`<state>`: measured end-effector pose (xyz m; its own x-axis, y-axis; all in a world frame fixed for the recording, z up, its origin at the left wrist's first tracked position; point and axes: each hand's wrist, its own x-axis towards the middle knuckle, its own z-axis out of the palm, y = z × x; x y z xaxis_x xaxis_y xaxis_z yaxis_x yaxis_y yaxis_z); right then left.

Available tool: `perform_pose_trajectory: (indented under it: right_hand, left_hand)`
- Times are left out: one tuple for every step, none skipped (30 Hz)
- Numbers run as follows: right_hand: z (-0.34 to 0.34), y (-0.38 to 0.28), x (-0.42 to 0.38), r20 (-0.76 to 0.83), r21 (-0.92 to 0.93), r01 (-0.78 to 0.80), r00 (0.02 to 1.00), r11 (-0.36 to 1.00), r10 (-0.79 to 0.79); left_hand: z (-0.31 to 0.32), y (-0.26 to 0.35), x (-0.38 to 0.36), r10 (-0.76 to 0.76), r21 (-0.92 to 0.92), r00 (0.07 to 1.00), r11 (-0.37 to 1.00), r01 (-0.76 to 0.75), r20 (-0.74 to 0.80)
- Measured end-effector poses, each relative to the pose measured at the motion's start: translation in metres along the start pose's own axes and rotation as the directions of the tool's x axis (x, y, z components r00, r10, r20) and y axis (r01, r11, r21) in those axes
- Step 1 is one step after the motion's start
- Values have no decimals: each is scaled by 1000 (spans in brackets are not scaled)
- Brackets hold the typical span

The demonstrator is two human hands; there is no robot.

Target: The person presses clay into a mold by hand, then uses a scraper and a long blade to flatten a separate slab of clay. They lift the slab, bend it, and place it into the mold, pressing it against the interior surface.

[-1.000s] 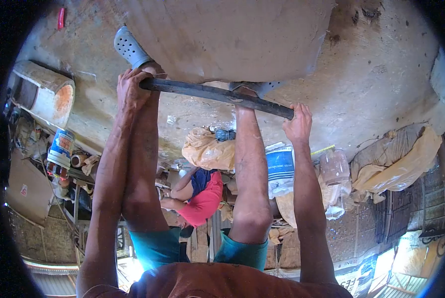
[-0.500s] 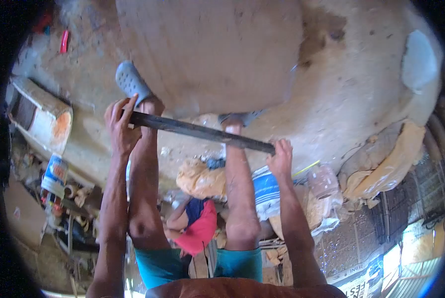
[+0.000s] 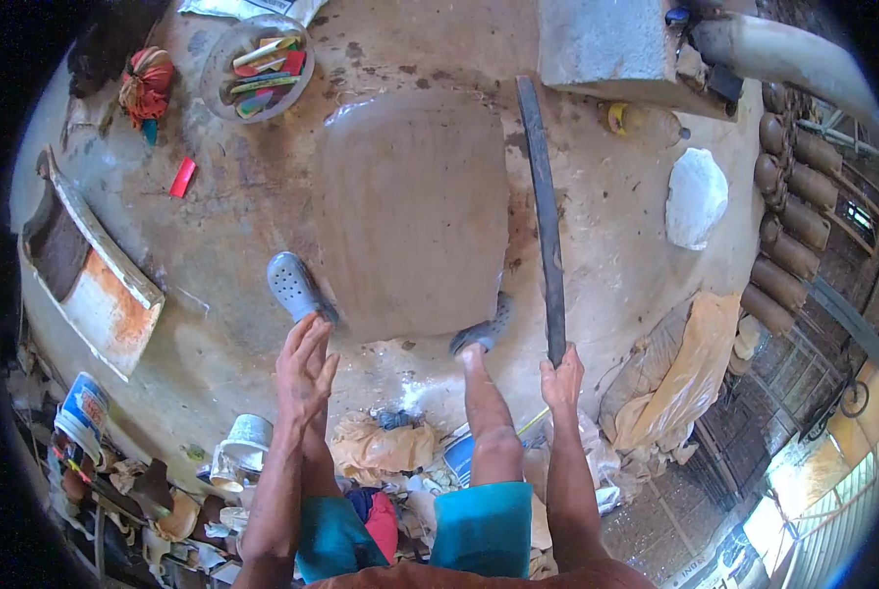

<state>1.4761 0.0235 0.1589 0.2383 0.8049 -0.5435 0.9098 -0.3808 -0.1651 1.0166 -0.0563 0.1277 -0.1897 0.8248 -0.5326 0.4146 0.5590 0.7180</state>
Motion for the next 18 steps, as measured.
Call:
perform_pose_trajectory:
  right_hand:
    - [0,-4,16,13,59,-66,998,996,65]
    - [3,-7,37,35,119,-127,992,985,124]
    - [6,-8,63,62,47,-134,989,990,131]
    - [8,-15,87,32,30,-73,997,997,72]
    - [12,-20,111,7,13,-16,1000,1000,16]
    - [21,-16,140,-14,-61,44,999,997,-45]
    - [31,-12,171,-30,-134,110,993,985,-115]
    - [38,-17,201,-33,-116,124,991,986,-128]
    - [46,-21,227,-33,-98,129,991,987,-133]
    - [56,-17,253,-31,-102,152,987,983,-156]
    - [66,-11,279,-30,-108,172,984,979,-176]
    - [78,-6,299,-44,-92,185,981,979,-189]
    - [87,6,315,-56,-83,193,979,978,-198]
    - [90,22,326,-23,-94,189,981,977,-192]
    - [96,37,339,22,-126,136,991,983,-134]
    - [105,41,352,67,-147,105,993,984,-97]
    - [109,52,366,109,-230,138,987,963,-116]
    - [121,88,388,152,-191,174,977,966,-146]
  left_hand:
    - [-1,-9,-8,-29,-27,999,999,28,-14]
    - [-3,-18,-14,-60,-51,998,997,58,-34]
    - [-7,-20,-16,-69,-50,996,997,66,-50]
    - [-10,-20,-20,-158,-33,986,987,156,-61]
    - [-10,-20,-25,-247,-16,966,969,247,-71]
    - [-7,-23,-32,-261,-12,962,965,261,-76]
    - [-2,-25,-41,-329,-26,936,944,328,-127]
    - [8,-24,-49,-395,-46,899,918,394,-190]
    - [23,-21,-61,-412,-41,888,910,413,-204]
    - [39,-18,-74,-456,-70,855,889,453,-246]
    - [59,-13,-86,-498,-101,819,865,491,-283]
    - [89,-10,-92,-511,-95,812,857,506,-284]
    - [125,-1,-98,-535,-191,781,845,500,-321]
    - [157,10,-111,-571,-286,741,820,496,-354]
    - [189,45,-103,-625,-347,717,776,527,-308]
    - [219,58,-100,-468,-171,818,884,436,-334]
    - [252,85,-96,-702,-245,704,705,666,-107]
    - [290,101,-93,-609,-288,790,771,569,-69]
